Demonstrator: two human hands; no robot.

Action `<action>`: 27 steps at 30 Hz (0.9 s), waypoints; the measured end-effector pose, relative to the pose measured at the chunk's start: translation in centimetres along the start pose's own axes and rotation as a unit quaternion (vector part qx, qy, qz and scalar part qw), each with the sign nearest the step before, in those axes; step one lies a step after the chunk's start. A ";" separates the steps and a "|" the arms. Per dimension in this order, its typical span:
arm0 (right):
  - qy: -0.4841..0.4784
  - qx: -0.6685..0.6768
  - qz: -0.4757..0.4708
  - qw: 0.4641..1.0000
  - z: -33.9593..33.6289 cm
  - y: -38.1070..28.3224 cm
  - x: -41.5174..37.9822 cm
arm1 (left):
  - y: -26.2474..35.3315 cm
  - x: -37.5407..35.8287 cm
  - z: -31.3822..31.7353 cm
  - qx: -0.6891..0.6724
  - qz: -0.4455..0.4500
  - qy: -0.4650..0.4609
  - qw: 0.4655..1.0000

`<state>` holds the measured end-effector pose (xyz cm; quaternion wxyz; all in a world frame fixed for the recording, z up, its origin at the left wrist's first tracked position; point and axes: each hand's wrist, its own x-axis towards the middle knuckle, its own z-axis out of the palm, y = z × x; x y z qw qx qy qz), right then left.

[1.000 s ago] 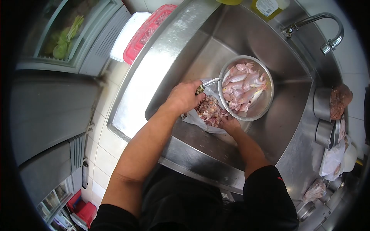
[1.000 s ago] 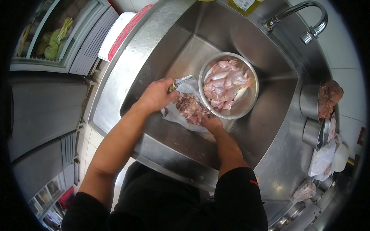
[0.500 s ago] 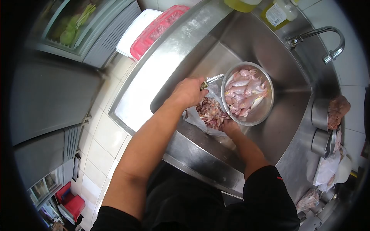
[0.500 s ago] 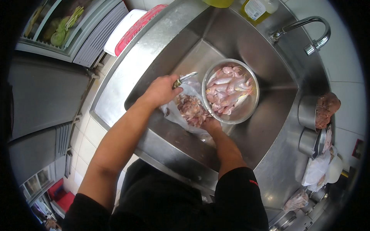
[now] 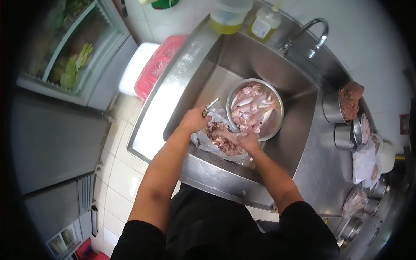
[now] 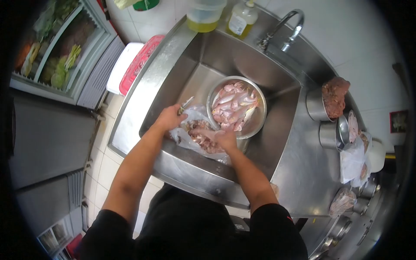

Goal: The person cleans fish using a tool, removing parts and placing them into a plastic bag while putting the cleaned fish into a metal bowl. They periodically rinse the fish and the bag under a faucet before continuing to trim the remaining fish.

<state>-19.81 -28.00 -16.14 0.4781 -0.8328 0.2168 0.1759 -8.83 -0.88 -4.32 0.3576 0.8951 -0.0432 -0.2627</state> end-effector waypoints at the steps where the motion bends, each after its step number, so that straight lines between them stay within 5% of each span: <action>1: -0.011 0.152 0.142 0.978 -1.4 -5.4 -2.6 | 0.0 0.1 0.0 0.004 -0.003 -0.037 0.999; 5: -0.109 0.454 0.204 0.861 -1.2 -5.5 -3.0 | -0.2 0.0 1.8 0.081 0.101 -0.030 0.991; 18: -0.162 0.543 0.233 0.790 -0.5 -7.0 -3.9 | 3.4 -2.3 2.4 0.006 0.289 -0.022 0.957; 21: -0.119 0.481 0.190 0.848 -1.0 -8.6 -5.4 | 3.3 -2.5 3.0 0.044 0.307 -0.018 0.951; 27: -0.115 0.476 0.193 0.850 -1.5 -9.7 -6.1 | 2.9 -1.6 3.4 0.082 0.239 -0.016 0.967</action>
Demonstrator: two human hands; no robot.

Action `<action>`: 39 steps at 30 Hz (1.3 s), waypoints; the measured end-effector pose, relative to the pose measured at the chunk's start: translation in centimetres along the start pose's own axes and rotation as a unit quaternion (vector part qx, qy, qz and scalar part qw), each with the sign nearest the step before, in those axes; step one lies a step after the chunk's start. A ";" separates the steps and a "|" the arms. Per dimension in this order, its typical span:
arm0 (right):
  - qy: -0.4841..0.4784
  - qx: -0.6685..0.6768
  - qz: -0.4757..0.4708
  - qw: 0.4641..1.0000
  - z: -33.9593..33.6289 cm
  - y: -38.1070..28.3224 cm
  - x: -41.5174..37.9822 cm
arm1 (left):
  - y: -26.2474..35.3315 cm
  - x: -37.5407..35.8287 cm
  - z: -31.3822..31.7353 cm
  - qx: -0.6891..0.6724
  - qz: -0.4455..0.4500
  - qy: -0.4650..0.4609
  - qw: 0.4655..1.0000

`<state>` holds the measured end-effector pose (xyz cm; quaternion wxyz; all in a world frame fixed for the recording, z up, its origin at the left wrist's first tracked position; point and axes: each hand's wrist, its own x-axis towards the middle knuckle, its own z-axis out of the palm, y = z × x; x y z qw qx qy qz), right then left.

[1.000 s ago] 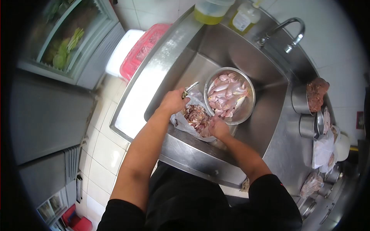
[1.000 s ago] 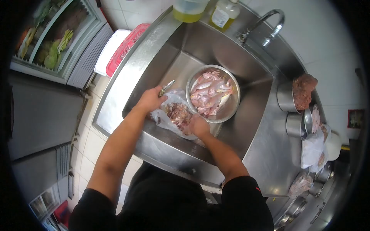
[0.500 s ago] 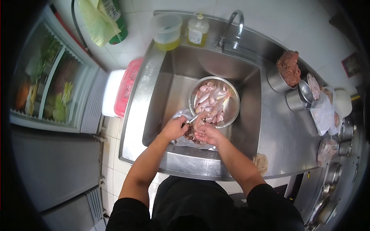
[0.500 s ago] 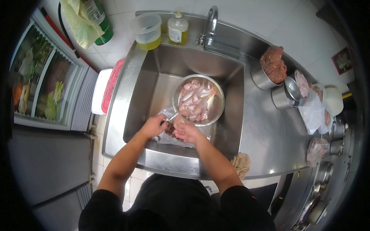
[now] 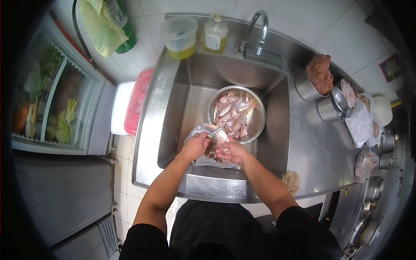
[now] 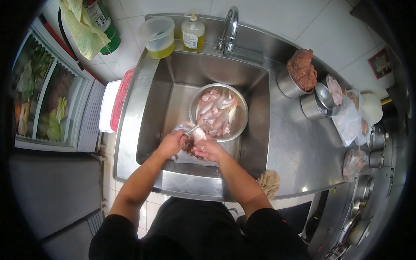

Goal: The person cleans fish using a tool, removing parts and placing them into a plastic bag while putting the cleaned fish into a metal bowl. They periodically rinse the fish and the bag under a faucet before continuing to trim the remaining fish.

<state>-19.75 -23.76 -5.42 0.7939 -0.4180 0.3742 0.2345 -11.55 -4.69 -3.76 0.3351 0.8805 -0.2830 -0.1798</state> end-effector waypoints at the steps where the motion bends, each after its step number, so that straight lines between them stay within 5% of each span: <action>1: -0.011 -0.006 -0.008 1.000 0.1 0.0 0.0 | -0.4 0.1 0.2 0.003 -0.002 -0.001 1.000; 6: -0.077 0.005 -0.047 0.996 -0.2 0.3 0.1 | -1.1 0.5 0.9 -0.014 -0.046 -0.058 0.997; 14: -0.039 -0.059 -0.066 0.995 -0.5 0.4 0.3 | -0.9 1.6 1.4 -0.180 -0.194 -0.113 0.958; 20: 0.034 -0.073 -0.068 0.994 0.7 1.3 0.6 | -0.6 1.2 3.0 -0.011 -0.068 -0.072 0.995; 23: 0.065 -0.096 -0.079 0.990 1.3 1.3 0.5 | 0.2 0.7 3.3 -0.009 -0.066 -0.096 0.993; 26: 0.079 -0.110 -0.099 0.986 1.9 1.0 0.4 | -0.7 2.2 2.5 -0.065 -0.171 -0.083 0.980; 30: 0.075 -0.123 -0.098 0.985 1.1 1.5 1.5 | -0.8 0.9 4.8 0.017 -0.018 -0.077 0.997; 36: 0.035 -0.129 -0.120 0.984 1.0 1.2 0.9 | -0.3 1.0 2.6 -0.039 -0.109 -0.146 0.982; 39: 0.042 0.009 -0.066 0.997 0.4 0.0 0.3 | 0.4 -0.4 2.7 -0.038 0.027 -0.180 0.983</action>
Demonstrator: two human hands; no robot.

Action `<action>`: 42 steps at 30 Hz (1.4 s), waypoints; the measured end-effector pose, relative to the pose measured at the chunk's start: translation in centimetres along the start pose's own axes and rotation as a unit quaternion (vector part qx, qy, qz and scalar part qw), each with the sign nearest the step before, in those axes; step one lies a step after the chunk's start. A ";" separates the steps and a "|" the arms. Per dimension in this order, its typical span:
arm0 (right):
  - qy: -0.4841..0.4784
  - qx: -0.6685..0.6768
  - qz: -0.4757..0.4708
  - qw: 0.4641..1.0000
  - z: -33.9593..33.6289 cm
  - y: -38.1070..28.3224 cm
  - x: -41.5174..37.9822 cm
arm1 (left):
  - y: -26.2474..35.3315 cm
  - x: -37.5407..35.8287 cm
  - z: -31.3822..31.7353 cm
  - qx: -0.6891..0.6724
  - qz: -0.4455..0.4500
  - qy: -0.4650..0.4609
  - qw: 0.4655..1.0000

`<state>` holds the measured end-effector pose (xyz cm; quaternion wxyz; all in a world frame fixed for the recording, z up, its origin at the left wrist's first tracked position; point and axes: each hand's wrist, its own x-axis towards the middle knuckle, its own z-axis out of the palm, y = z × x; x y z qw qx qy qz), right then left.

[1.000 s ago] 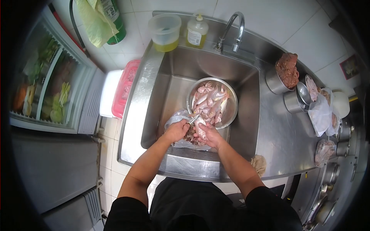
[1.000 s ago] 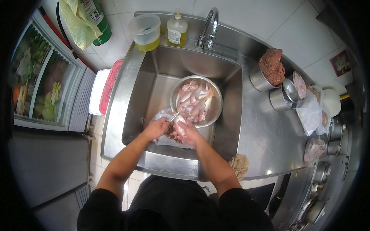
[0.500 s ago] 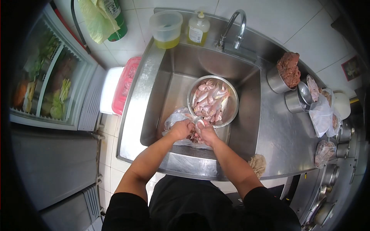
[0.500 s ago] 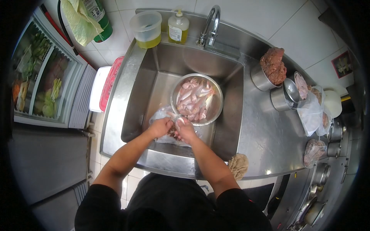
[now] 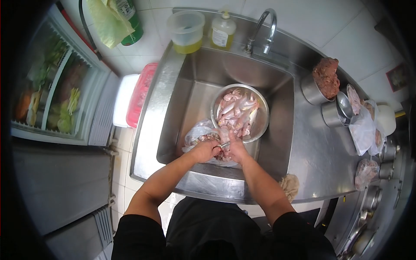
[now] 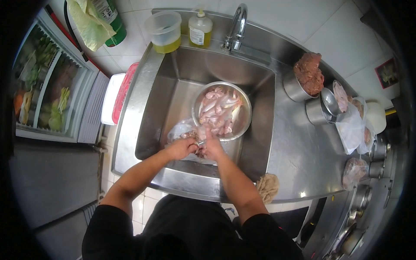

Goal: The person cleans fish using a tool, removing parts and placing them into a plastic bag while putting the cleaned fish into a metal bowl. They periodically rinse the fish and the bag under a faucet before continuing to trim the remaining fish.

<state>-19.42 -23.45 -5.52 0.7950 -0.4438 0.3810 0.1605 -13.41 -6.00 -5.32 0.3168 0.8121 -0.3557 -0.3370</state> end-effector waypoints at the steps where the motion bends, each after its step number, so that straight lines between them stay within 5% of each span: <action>1: -0.011 0.014 0.007 1.000 -0.3 0.0 -0.1 | -0.2 0.1 -0.1 -0.012 -0.015 0.027 0.999; 4: -0.027 0.024 0.018 0.999 -1.1 -0.1 0.1 | -1.7 2.0 -1.9 -0.028 -0.162 0.094 0.982; 8: -0.049 -0.012 0.017 0.999 -1.7 0.4 0.6 | -2.7 2.3 -2.2 -0.013 -0.185 0.061 0.981; 11: -0.055 -0.013 0.028 0.998 -2.2 0.3 0.5 | -1.5 1.3 -1.4 -0.056 -0.052 0.071 0.995; 17: -0.037 0.015 0.040 0.998 -2.1 0.3 0.8 | -2.2 2.0 -1.8 -0.072 -0.114 0.041 0.990; 20: -0.008 0.019 0.044 0.999 -1.9 0.1 1.0 | -2.7 1.5 0.2 0.019 0.073 0.019 0.997; 24: 0.013 0.015 0.040 0.999 -2.4 0.2 1.3 | -1.1 1.6 -1.3 0.026 -0.081 0.013 0.996; 27: 0.027 -0.010 0.019 0.999 -2.6 0.6 1.5 | -4.4 1.8 1.7 0.052 0.079 0.021 0.995; 30: 0.004 -0.039 0.051 0.998 -3.4 0.8 2.4 | -2.6 2.4 -0.7 0.032 -0.104 0.016 0.994; 33: 0.046 -0.033 0.028 0.998 -2.7 0.8 1.7 | -3.7 2.1 1.3 0.040 0.000 0.009 0.999; 37: 0.036 -0.017 0.024 0.999 -3.4 1.2 2.3 | -3.0 1.7 -0.1 -0.014 0.020 0.029 0.999; 40: -0.022 0.039 0.049 0.998 -4.0 1.4 2.2 | -6.3 3.1 2.2 -0.009 0.132 -0.020 0.991; 42: 0.019 0.061 -0.001 0.998 -4.4 2.3 3.2 | -5.4 2.3 2.4 0.063 0.262 0.083 0.959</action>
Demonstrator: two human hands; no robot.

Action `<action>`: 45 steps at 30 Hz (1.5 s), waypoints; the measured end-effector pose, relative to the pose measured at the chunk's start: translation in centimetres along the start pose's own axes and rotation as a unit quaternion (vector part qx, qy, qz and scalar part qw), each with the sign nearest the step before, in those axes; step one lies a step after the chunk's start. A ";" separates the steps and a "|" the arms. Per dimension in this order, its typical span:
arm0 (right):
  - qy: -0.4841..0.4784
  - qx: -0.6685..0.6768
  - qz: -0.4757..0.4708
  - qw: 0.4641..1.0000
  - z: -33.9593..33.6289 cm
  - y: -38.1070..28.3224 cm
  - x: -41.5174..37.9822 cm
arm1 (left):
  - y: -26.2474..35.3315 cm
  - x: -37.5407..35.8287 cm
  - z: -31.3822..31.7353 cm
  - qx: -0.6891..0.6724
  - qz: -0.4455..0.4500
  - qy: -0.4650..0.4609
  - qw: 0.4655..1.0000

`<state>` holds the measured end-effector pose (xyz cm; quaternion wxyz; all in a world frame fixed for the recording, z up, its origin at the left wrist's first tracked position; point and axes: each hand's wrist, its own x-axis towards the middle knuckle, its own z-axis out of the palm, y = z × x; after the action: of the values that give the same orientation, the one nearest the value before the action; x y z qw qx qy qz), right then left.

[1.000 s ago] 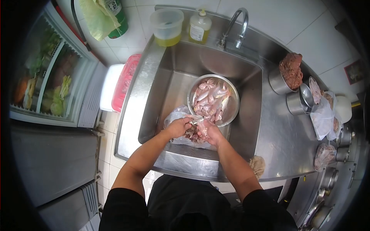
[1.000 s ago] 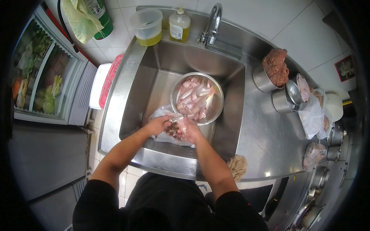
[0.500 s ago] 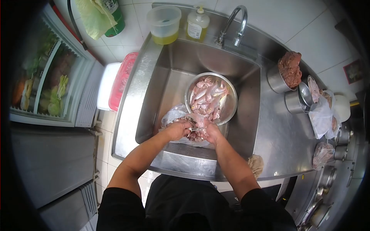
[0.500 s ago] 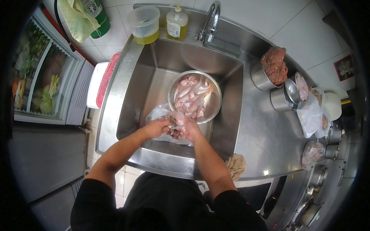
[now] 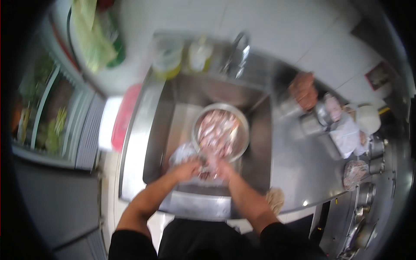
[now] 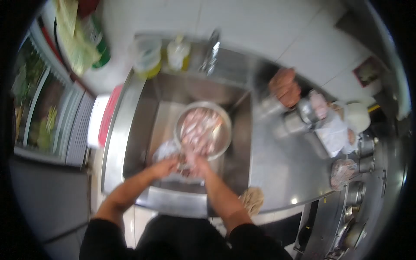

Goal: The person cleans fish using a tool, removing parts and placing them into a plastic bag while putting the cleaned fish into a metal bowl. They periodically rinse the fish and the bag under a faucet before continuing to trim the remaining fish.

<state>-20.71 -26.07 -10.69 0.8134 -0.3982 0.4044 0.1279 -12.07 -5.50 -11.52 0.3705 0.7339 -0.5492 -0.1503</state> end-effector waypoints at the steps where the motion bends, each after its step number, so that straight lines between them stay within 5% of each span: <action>1: 0.018 0.010 -0.027 0.999 -0.3 0.5 0.7 | -0.8 0.1 0.4 -0.063 -0.011 0.022 0.998; 2: -0.026 0.007 0.026 0.999 -3.8 2.4 4.3 | -1.1 0.4 -0.2 -0.158 -0.200 -0.105 0.961; 3: -0.056 0.064 0.013 0.996 -1.8 0.9 1.4 | 0.4 1.2 -1.6 -0.155 -0.259 -0.119 0.946; 4: 0.030 0.051 -0.018 0.998 -2.5 2.9 4.3 | -1.3 0.6 0.3 -0.154 -0.181 -0.088 0.967; 6: -0.140 0.140 0.009 0.980 -0.2 0.9 0.0 | -1.3 0.1 1.1 -0.046 -0.042 -0.018 0.998; 8: 0.065 -0.036 0.028 0.997 -0.6 0.4 0.8 | 3.5 1.5 -3.6 -0.138 -0.293 -0.159 0.933; 11: -0.060 0.047 0.035 0.997 0.7 -1.0 -1.2 | 3.0 2.4 -3.6 -0.003 -0.372 -0.037 0.927; 14: -0.068 0.035 0.073 0.994 1.0 -0.6 -0.6 | 2.9 2.0 -2.5 0.070 -0.310 -0.082 0.945; 16: -0.055 0.016 0.013 0.998 1.6 -1.2 -1.2 | 1.7 1.7 -1.6 0.028 -0.232 -0.123 0.965; 18: -0.039 0.000 -0.025 0.999 2.5 -1.3 -3.2 | 1.7 0.9 -1.3 -0.027 -0.232 -0.130 0.964; 19: 0.043 -0.087 -0.001 0.995 3.0 -1.4 -3.3 | 0.7 1.0 -1.2 -0.002 -0.288 -0.137 0.948; 20: 0.018 -0.094 -0.001 0.995 3.6 -2.2 -4.6 | 3.4 2.4 -3.5 0.003 -0.356 -0.081 0.931; 22: 0.036 -0.075 -0.067 0.994 3.2 -0.2 -2.1 | 4.0 3.0 -3.5 0.081 -0.347 -0.118 0.927; 25: 0.099 -0.073 -0.019 0.992 2.4 0.2 -0.5 | 4.5 2.4 -2.5 -0.007 -0.256 -0.142 0.956; 28: 0.052 -0.043 -0.015 0.998 1.9 0.2 0.2 | 4.0 3.0 -3.3 0.033 -0.392 -0.094 0.915; 31: 0.079 -0.028 -0.020 0.996 2.3 0.3 -0.1 | 5.5 3.0 -3.1 0.053 -0.268 -0.145 0.951; 34: -0.013 0.134 -0.061 0.989 2.2 1.3 1.6 | 2.7 2.0 -1.4 -0.061 -0.267 -0.116 0.955; 37: -0.091 0.127 -0.004 0.988 2.2 -0.6 -0.8 | 3.8 2.8 -2.8 -0.008 -0.391 -0.075 0.917; 40: -0.188 0.172 -0.026 0.967 -1.2 1.8 3.3 | 2.4 1.1 -0.4 -0.057 -0.160 0.002 0.986; 43: -0.011 0.128 0.003 0.992 0.8 -0.9 -0.4 | 3.9 1.6 -3.0 -0.059 -0.267 -0.054 0.960; 45: -0.009 0.120 -0.008 0.993 0.2 -0.2 0.4 | 5.2 1.7 -3.4 -0.012 -0.278 -0.052 0.959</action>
<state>-20.23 -26.07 -10.83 0.8598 -0.2997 0.4064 0.0755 -12.95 -6.42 -5.15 0.2933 0.8443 -0.3404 -0.2919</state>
